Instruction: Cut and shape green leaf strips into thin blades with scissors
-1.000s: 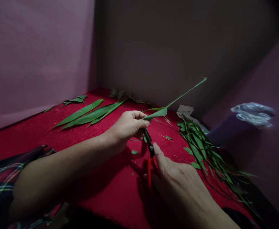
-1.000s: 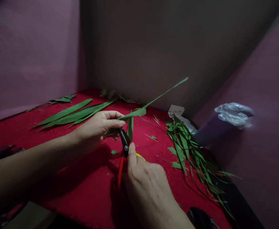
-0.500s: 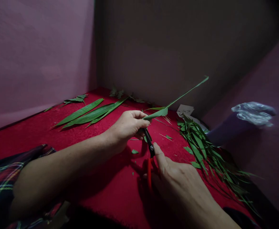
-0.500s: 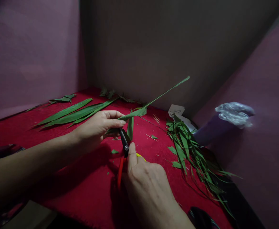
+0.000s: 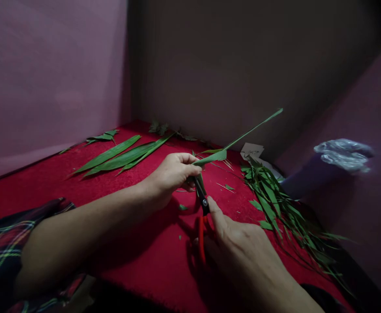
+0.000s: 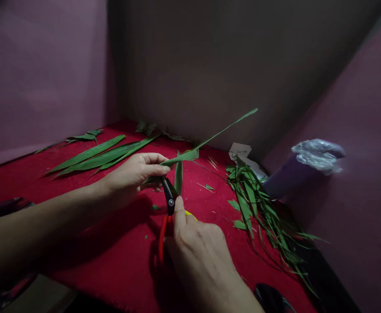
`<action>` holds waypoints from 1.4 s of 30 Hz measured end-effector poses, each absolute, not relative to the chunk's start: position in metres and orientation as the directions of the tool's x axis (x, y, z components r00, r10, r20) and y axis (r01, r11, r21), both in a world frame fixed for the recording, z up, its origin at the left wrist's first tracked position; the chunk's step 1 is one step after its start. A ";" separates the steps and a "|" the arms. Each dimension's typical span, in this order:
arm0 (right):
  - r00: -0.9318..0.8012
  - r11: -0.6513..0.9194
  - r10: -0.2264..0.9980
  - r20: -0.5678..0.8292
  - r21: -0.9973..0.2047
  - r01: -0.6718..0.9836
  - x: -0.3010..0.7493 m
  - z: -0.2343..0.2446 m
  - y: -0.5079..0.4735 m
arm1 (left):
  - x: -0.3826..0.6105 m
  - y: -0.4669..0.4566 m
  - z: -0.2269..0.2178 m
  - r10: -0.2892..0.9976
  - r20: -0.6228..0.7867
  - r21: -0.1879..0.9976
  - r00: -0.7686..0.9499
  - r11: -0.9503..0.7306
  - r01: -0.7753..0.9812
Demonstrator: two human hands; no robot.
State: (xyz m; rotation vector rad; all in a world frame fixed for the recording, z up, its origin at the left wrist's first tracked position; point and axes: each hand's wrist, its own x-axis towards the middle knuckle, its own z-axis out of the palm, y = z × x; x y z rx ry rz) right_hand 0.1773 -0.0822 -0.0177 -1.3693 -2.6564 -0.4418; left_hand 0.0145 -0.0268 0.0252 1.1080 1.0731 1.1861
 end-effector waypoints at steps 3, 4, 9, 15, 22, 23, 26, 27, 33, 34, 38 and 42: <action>-0.571 0.536 0.789 0.225 0.203 0.820 0.175 -0.017 -0.081 | 0.015 -0.026 0.023 0.997 -0.021 0.989 0.072 0.031 -0.148; -0.558 0.526 0.798 0.227 0.188 0.829 0.175 -0.017 -0.081 | 0.014 -0.026 0.022 0.997 -0.016 0.988 0.075 0.027 -0.149; -0.531 0.525 0.809 0.250 0.097 0.846 0.174 -0.015 -0.079 | 0.013 -0.022 0.018 0.997 0.017 0.989 0.075 -0.006 -0.145; -0.496 0.537 0.803 0.330 -0.040 0.843 0.175 -0.020 -0.079 | 0.013 -0.018 0.014 0.999 0.012 0.986 0.035 -0.006 -0.164; -0.398 0.548 0.786 0.473 -0.234 0.803 0.175 -0.019 -0.081 | 0.013 -0.019 0.017 0.998 0.056 0.972 -0.043 -0.064 -0.226; -0.382 0.541 0.783 0.491 -0.235 0.807 0.175 -0.018 -0.081 | 0.013 -0.019 0.017 0.997 0.056 0.971 -0.059 -0.068 -0.230; -0.351 0.510 0.798 0.490 -0.240 0.826 0.174 -0.017 -0.081 | 0.010 -0.015 0.016 0.996 0.029 0.964 -0.086 -0.050 -0.261; -0.345 0.499 0.806 0.481 -0.238 0.833 0.174 -0.017 -0.081 | 0.009 -0.014 0.016 0.996 0.010 0.959 -0.083 -0.033 -0.283; -0.362 0.510 0.819 0.445 -0.275 0.815 0.173 -0.016 -0.079 | 0.006 -0.010 0.016 0.989 -0.132 0.888 -0.070 0.087 -0.452; -0.355 0.509 0.820 0.450 -0.287 0.812 0.173 -0.015 -0.079 | 0.005 -0.010 0.016 0.988 -0.143 0.877 -0.060 0.098 -0.469; -0.243 0.441 0.835 0.494 -0.334 0.833 0.178 -0.008 -0.076 | 0.004 -0.008 0.017 0.990 -0.140 0.859 -0.005 0.119 -0.499; -0.033 0.199 0.825 0.564 -0.236 0.951 0.192 0.000 -0.063 | 0.004 -0.009 0.019 0.982 -0.182 0.826 0.058 0.184 -0.533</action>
